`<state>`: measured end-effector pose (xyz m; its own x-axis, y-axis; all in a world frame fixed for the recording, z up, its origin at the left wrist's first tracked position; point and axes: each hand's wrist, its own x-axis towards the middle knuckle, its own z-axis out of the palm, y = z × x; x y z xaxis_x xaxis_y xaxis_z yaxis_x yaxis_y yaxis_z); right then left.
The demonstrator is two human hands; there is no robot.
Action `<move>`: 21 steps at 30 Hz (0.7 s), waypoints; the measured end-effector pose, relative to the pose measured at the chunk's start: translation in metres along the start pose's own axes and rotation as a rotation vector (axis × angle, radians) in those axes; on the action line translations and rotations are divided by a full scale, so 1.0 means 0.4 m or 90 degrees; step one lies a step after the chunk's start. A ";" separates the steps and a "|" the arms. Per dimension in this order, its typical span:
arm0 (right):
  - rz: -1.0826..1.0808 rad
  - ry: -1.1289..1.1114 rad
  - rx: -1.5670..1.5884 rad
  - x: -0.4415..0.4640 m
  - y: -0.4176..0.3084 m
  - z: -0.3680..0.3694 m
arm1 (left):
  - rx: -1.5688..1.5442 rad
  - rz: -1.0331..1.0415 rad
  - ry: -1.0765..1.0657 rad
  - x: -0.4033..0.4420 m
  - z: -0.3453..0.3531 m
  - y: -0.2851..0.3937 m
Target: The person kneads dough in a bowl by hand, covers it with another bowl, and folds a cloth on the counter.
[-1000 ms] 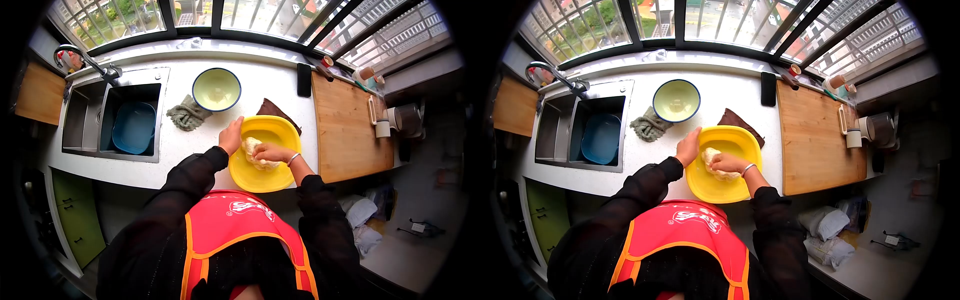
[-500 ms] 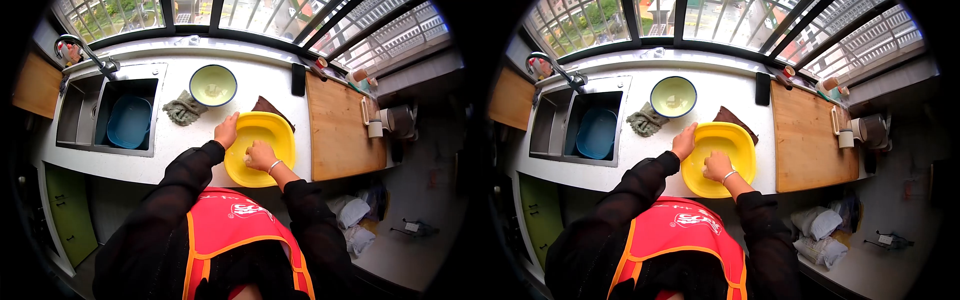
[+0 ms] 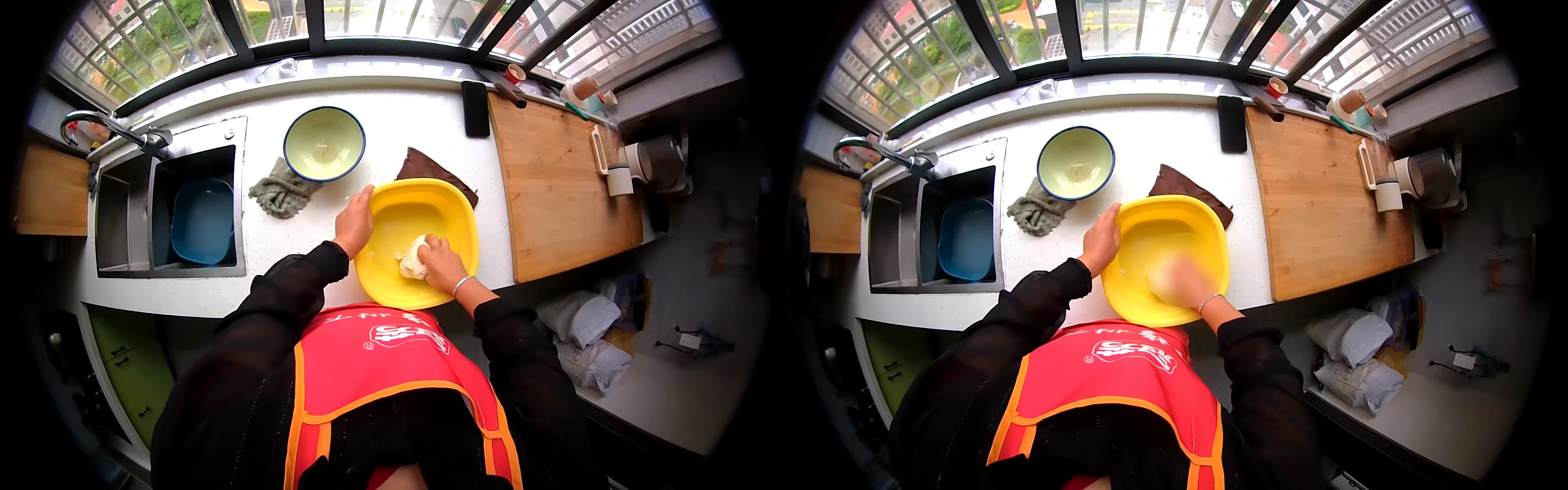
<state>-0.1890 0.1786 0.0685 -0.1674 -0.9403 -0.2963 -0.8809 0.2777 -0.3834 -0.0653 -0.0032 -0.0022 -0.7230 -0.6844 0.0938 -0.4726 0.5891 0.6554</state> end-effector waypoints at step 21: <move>0.130 0.152 0.028 0.291 -0.023 0.155 | -0.090 -0.044 -0.017 0.018 -0.004 0.005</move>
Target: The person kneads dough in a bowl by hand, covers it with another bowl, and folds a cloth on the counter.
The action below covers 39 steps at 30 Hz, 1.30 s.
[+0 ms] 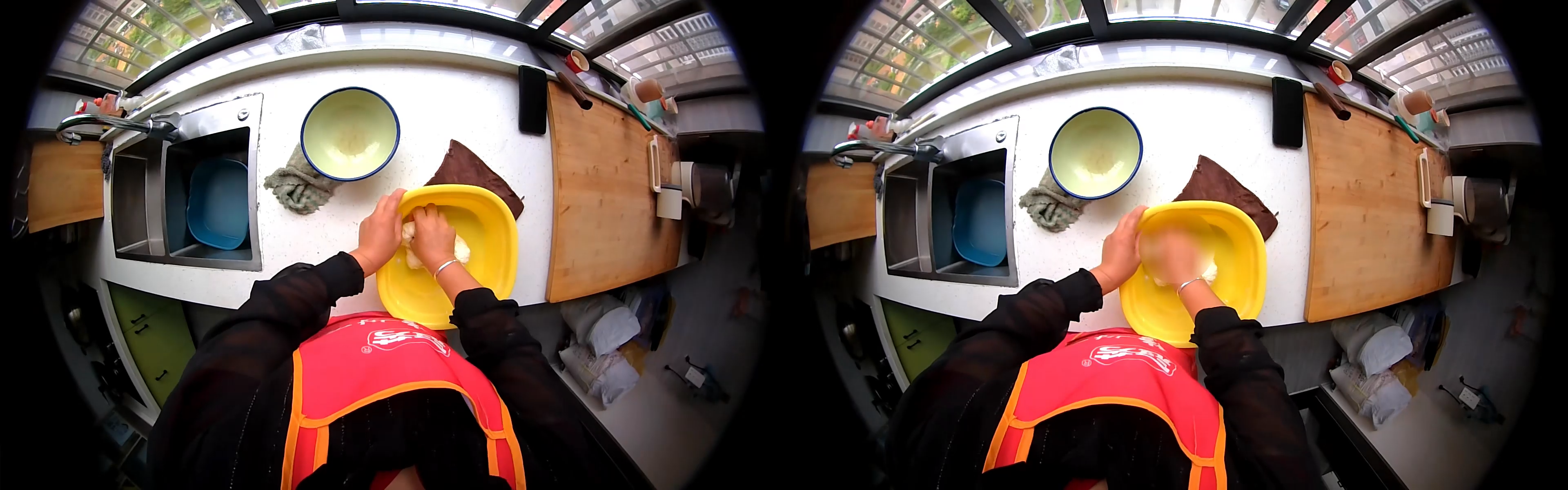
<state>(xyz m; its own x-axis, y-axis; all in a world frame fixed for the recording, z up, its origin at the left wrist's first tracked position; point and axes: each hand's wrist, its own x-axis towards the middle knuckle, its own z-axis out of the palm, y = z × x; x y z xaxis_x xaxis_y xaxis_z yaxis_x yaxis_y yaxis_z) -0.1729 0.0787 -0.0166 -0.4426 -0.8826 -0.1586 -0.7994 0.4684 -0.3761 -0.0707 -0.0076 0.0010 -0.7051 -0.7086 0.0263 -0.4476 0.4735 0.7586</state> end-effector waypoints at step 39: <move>-0.021 -0.120 -0.086 -0.232 0.180 -0.143 | 0.064 0.074 0.024 0.004 0.012 0.000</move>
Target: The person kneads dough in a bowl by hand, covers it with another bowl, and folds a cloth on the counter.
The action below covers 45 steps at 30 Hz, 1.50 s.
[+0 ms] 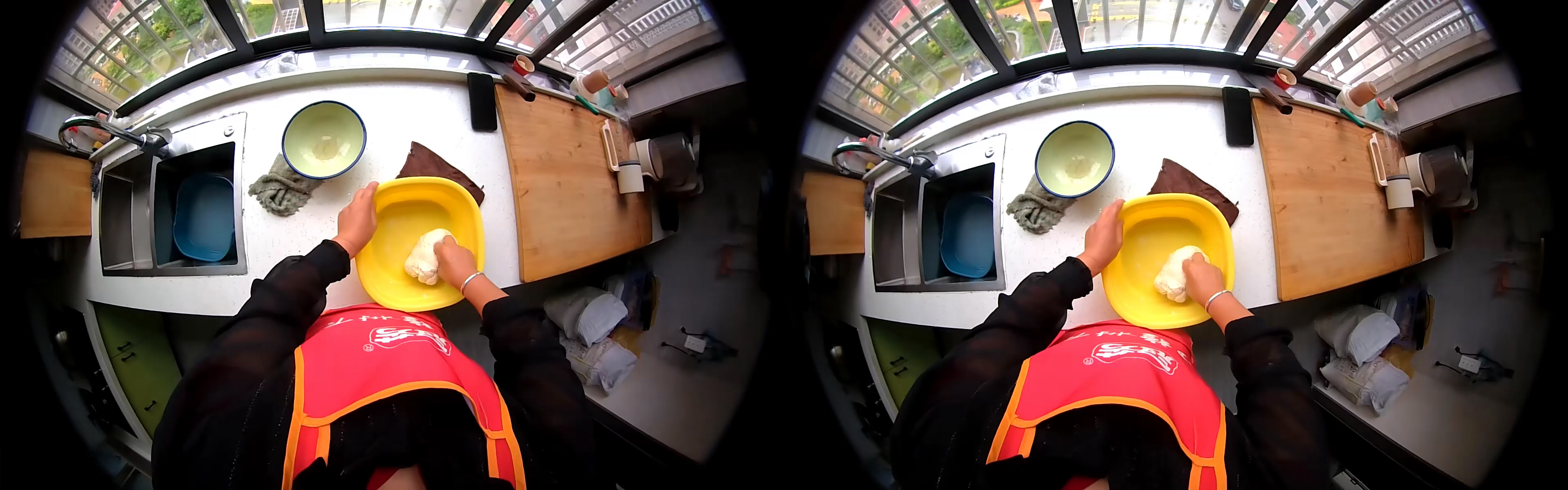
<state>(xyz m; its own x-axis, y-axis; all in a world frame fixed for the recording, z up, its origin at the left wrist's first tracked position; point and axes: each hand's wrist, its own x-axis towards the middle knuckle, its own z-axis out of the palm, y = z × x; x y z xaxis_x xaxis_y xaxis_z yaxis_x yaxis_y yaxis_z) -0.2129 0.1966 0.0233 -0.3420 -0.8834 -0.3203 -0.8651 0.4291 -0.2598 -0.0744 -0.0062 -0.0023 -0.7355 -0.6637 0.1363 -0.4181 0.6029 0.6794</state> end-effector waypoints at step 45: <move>0.153 -0.107 0.502 -0.075 -0.389 0.032 | -0.138 -0.112 -0.003 -0.004 -0.004 0.006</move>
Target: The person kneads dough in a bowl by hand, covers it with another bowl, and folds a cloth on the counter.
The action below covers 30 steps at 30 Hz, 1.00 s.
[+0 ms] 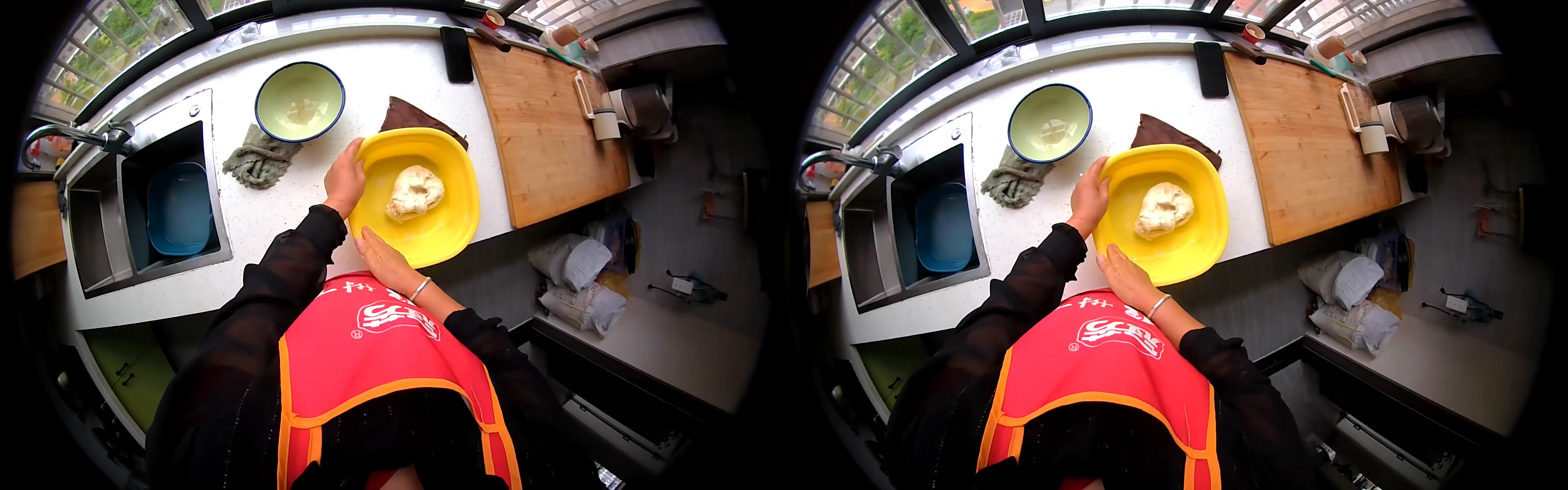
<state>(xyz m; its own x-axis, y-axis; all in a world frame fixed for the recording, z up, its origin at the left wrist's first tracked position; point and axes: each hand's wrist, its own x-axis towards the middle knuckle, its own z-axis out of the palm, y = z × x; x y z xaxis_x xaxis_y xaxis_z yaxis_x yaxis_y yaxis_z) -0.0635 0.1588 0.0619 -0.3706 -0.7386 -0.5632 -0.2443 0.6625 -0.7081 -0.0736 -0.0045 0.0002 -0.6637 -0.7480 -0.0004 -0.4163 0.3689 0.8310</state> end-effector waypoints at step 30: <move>-0.170 0.085 -0.700 -0.155 0.199 -0.251 | -0.079 -0.018 0.015 0.001 0.007 -0.015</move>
<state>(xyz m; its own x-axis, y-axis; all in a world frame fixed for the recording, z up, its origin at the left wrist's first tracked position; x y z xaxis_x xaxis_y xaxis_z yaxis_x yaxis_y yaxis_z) -0.1500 0.2698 0.0833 -0.2652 -0.8970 -0.3537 -0.9585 0.2851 -0.0042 -0.0731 -0.0053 -0.0063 -0.6369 -0.7708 -0.0128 -0.3538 0.2775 0.8932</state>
